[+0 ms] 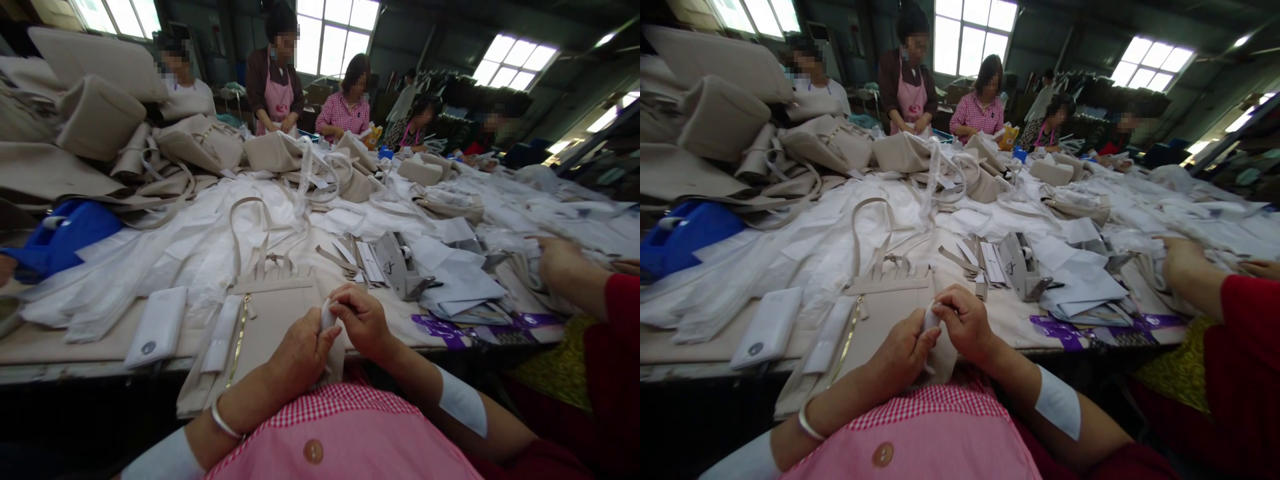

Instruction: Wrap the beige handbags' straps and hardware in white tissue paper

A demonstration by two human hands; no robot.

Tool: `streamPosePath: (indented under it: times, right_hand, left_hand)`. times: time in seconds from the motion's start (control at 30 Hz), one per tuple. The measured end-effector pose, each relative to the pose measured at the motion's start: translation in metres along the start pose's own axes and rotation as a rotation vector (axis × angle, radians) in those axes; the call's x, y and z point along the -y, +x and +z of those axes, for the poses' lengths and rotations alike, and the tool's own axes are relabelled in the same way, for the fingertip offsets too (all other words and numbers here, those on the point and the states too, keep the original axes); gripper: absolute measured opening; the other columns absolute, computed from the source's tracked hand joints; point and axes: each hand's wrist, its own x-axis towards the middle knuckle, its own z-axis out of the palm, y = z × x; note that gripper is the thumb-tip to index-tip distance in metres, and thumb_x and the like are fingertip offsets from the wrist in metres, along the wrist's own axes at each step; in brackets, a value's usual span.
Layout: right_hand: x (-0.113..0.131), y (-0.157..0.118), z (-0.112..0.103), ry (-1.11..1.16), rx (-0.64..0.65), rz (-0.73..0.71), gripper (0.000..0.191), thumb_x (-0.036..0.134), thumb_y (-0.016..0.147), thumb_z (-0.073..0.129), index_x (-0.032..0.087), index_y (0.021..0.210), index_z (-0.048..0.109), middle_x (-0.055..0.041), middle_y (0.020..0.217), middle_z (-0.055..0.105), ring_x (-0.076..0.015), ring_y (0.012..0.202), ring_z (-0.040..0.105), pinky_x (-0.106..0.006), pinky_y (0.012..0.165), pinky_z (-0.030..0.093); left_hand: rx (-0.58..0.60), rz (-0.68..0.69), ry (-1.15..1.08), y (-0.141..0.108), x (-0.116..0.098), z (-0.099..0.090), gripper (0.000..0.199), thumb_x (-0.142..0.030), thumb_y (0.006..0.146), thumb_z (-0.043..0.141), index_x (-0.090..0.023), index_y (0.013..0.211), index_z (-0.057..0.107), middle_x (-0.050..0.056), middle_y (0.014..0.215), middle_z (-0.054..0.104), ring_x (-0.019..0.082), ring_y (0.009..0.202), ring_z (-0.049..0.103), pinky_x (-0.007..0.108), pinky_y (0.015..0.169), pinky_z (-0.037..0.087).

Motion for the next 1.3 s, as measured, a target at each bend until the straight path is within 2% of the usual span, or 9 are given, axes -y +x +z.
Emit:
streamPosePath:
  times: [0.2, 0.4, 0.47, 0.57, 0.63, 0.77, 0.9, 1.0, 1.3]
  right_hand:
    - [-0.004, -0.004, 0.010, 0.242, -0.121, 0.339, 0.010, 0.024, 0.080, 0.069, 0.020, 0.082, 0.060, 0.0015, 0.075, 0.060, -0.0130, 0.067, 0.057, -0.025, 0.062, 0.047]
    - [0.001, -0.002, -0.005, 0.292, -0.020, 0.449, 0.021, 0.036, 0.079, 0.071, 0.019, 0.080, 0.058, 0.0028, 0.064, 0.058, -0.0110, 0.055, 0.053, -0.024, 0.053, 0.044]
    - [-0.003, 0.006, -0.033, 0.121, -0.130, 0.367, 0.021, 0.038, 0.082, 0.067, 0.018, 0.086, 0.061, 0.0005, 0.070, 0.061, -0.0123, 0.060, 0.055, -0.025, 0.058, 0.046]
    - [-0.025, 0.027, -0.103, -0.214, -0.398, 0.282, 0.025, 0.040, 0.084, 0.064, 0.017, 0.093, 0.065, -0.0037, 0.080, 0.066, -0.0167, 0.073, 0.060, -0.029, 0.069, 0.047]
    - [-0.045, 0.038, -0.155, -0.477, -0.552, 0.435, 0.025, 0.038, 0.084, 0.062, 0.015, 0.094, 0.067, -0.0064, 0.085, 0.068, -0.0204, 0.082, 0.061, -0.031, 0.074, 0.046]
    - [-0.084, 0.040, -0.219, -0.524, -0.481, 0.847, 0.022, 0.030, 0.086, 0.061, 0.014, 0.073, 0.068, -0.0076, 0.078, 0.069, -0.0215, 0.082, 0.063, -0.031, 0.073, 0.047]
    - [-0.115, 0.029, -0.216, -0.389, -0.391, 1.042, 0.023, 0.035, 0.094, 0.059, 0.013, 0.098, 0.065, -0.0051, 0.094, 0.067, -0.0150, 0.079, 0.063, -0.032, 0.072, 0.054]
    - [-0.122, 0.029, -0.208, -0.305, -0.386, 1.066, 0.026, 0.035, 0.094, 0.059, 0.014, 0.108, 0.062, -0.0058, 0.102, 0.065, -0.0157, 0.084, 0.064, -0.033, 0.073, 0.055]
    - [-0.090, -0.005, -0.215, -0.219, -0.529, 0.891, 0.013, 0.028, 0.071, 0.066, 0.015, 0.071, 0.066, -0.0026, 0.069, 0.067, -0.0086, 0.051, 0.052, -0.019, 0.041, 0.033]
  left_hand:
    - [-0.030, -0.013, 0.026, 0.003, -0.003, 0.002, 0.033, -0.037, 0.100, 0.032, -0.020, 0.077, 0.050, 0.002, 0.069, 0.058, 0.017, 0.063, 0.052, 0.030, 0.062, 0.036]
    - [-0.025, -0.031, -0.019, 0.003, -0.005, -0.002, 0.036, -0.038, 0.099, 0.035, -0.020, 0.072, 0.050, -0.001, 0.065, 0.057, 0.014, 0.059, 0.052, 0.027, 0.058, 0.035]
    - [-0.026, -0.035, -0.013, 0.003, -0.004, -0.002, 0.036, -0.038, 0.099, 0.036, -0.020, 0.071, 0.050, -0.001, 0.064, 0.058, 0.014, 0.059, 0.053, 0.026, 0.058, 0.036]
    - [-0.033, -0.042, -0.002, 0.004, -0.002, -0.001, 0.037, -0.040, 0.098, 0.037, -0.020, 0.070, 0.050, -0.002, 0.063, 0.057, 0.014, 0.059, 0.053, 0.026, 0.058, 0.037]
    - [-0.028, -0.039, -0.006, 0.005, 0.001, 0.000, 0.038, -0.042, 0.098, 0.038, -0.020, 0.070, 0.051, -0.002, 0.061, 0.056, 0.014, 0.058, 0.054, 0.026, 0.057, 0.037]
    - [-0.010, -0.042, -0.020, 0.007, 0.006, 0.002, 0.040, -0.047, 0.097, 0.039, -0.021, 0.070, 0.053, -0.003, 0.060, 0.057, 0.014, 0.056, 0.055, 0.025, 0.054, 0.039]
    - [-0.023, -0.025, 0.014, 0.008, 0.009, 0.003, 0.043, -0.050, 0.096, 0.039, -0.021, 0.068, 0.055, -0.003, 0.059, 0.059, 0.015, 0.055, 0.057, 0.025, 0.054, 0.040]
    - [-0.017, -0.023, 0.031, 0.008, 0.011, 0.003, 0.043, -0.051, 0.096, 0.039, -0.022, 0.068, 0.055, -0.003, 0.059, 0.059, 0.015, 0.056, 0.058, 0.025, 0.055, 0.041]
    - [-0.014, -0.024, 0.032, 0.008, 0.014, 0.003, 0.042, -0.051, 0.096, 0.040, -0.022, 0.072, 0.058, -0.003, 0.060, 0.061, 0.015, 0.057, 0.060, 0.024, 0.055, 0.042]
